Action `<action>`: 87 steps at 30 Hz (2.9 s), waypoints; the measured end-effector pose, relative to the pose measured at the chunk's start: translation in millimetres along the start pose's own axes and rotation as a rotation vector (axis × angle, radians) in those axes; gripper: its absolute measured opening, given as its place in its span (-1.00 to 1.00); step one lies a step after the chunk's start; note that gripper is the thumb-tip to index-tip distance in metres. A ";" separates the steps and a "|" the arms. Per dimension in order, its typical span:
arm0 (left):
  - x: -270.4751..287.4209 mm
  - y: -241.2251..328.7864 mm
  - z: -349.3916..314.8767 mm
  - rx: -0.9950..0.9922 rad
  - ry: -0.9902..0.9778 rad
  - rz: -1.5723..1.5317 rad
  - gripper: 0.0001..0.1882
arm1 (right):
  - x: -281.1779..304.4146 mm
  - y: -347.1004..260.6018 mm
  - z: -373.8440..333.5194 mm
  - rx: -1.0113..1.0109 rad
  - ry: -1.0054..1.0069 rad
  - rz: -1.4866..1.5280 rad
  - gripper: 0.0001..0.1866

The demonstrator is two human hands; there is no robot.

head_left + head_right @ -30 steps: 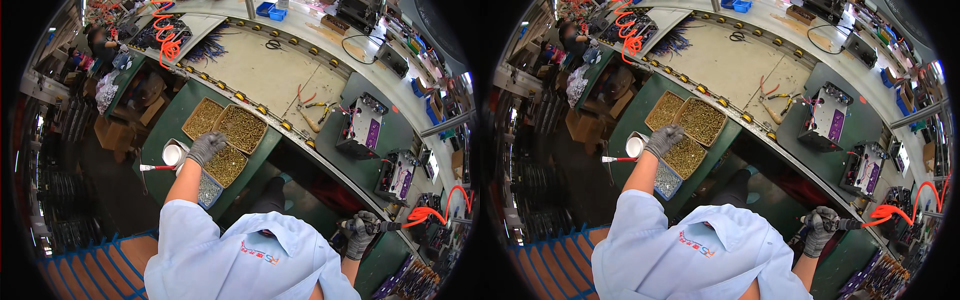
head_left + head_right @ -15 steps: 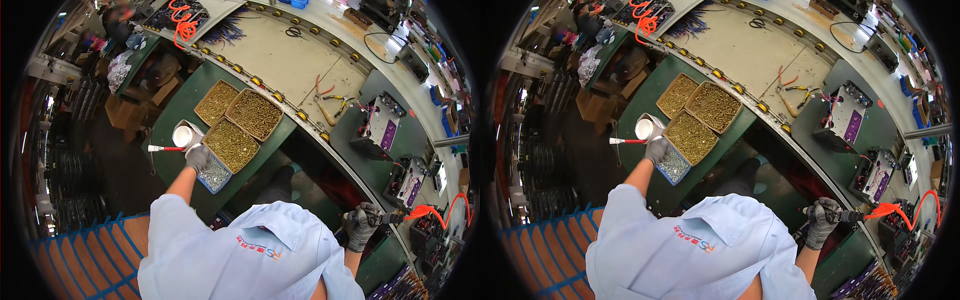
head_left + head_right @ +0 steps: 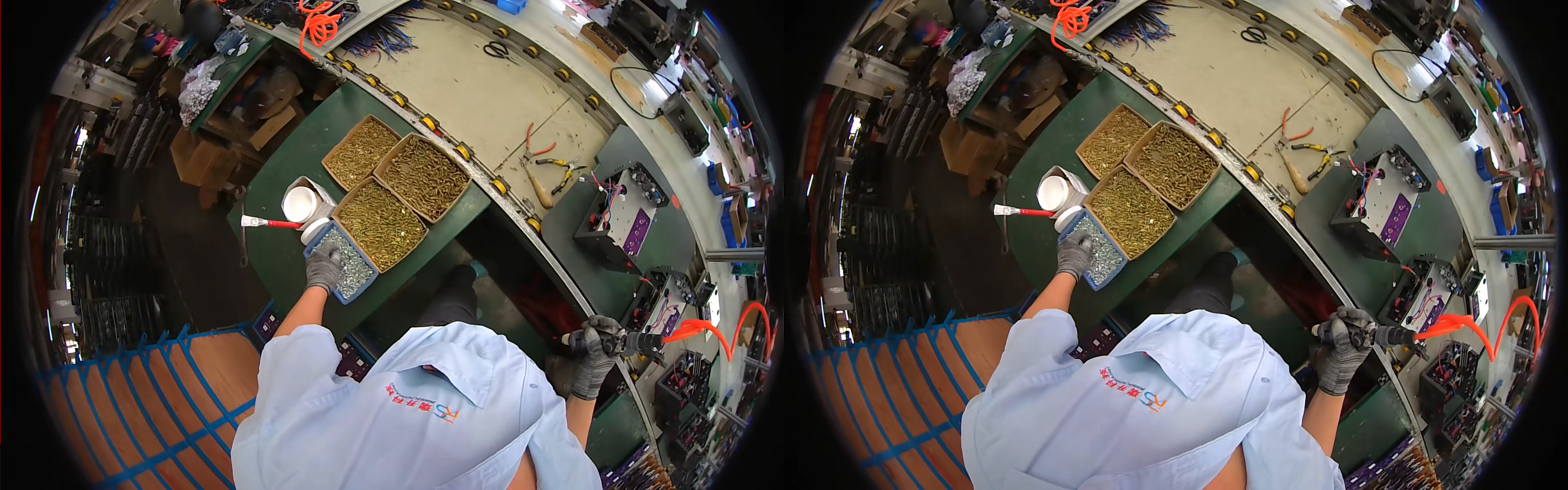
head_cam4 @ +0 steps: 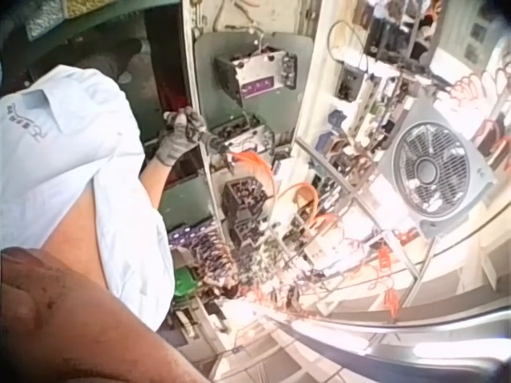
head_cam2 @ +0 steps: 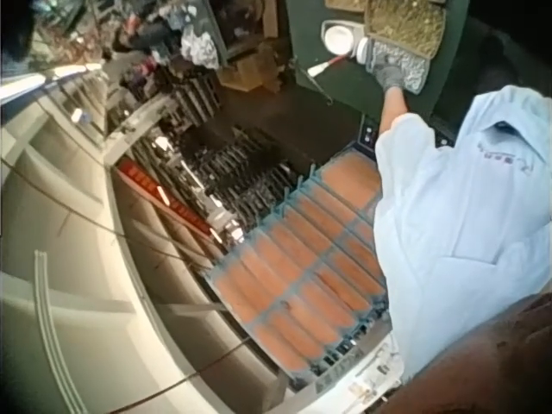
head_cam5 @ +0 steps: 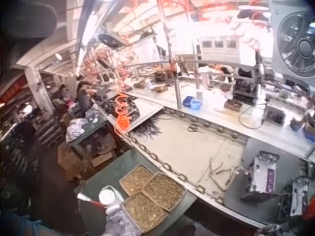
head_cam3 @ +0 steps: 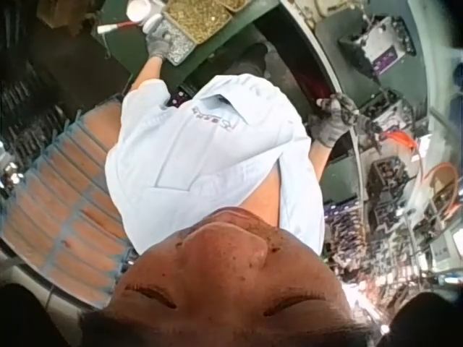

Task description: Assembling metal components and wiring for electronic power units at an industrial workstation.

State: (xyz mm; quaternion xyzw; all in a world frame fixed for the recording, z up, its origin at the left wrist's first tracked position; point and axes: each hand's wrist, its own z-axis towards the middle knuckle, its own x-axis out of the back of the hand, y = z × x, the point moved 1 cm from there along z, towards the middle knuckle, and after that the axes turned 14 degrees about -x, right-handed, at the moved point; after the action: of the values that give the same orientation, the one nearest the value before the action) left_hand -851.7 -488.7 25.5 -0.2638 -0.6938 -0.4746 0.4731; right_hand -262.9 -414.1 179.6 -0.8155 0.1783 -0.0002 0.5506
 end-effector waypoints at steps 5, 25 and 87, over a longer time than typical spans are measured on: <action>9.3 -5.7 -7.2 0.433 -0.010 -0.551 -0.74 | -5.2 -1.1 4.4 -0.053 -0.041 0.029 -0.70; 9.7 284.5 75.5 0.096 -0.916 -1.737 -0.60 | 20.2 -36.3 38.5 -0.056 -0.086 0.255 -0.66; -125.2 578.8 120.7 -0.909 -0.895 -0.167 -0.31 | 0.1 -148.7 227.2 0.177 -0.050 -0.172 -0.69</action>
State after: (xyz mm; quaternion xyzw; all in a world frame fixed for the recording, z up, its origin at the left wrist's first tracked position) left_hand -377.2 -131.2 136.4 -0.5557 -0.5719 -0.6004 -0.0598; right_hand -174.9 -161.0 223.7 -0.7758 0.0934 -0.0430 0.6226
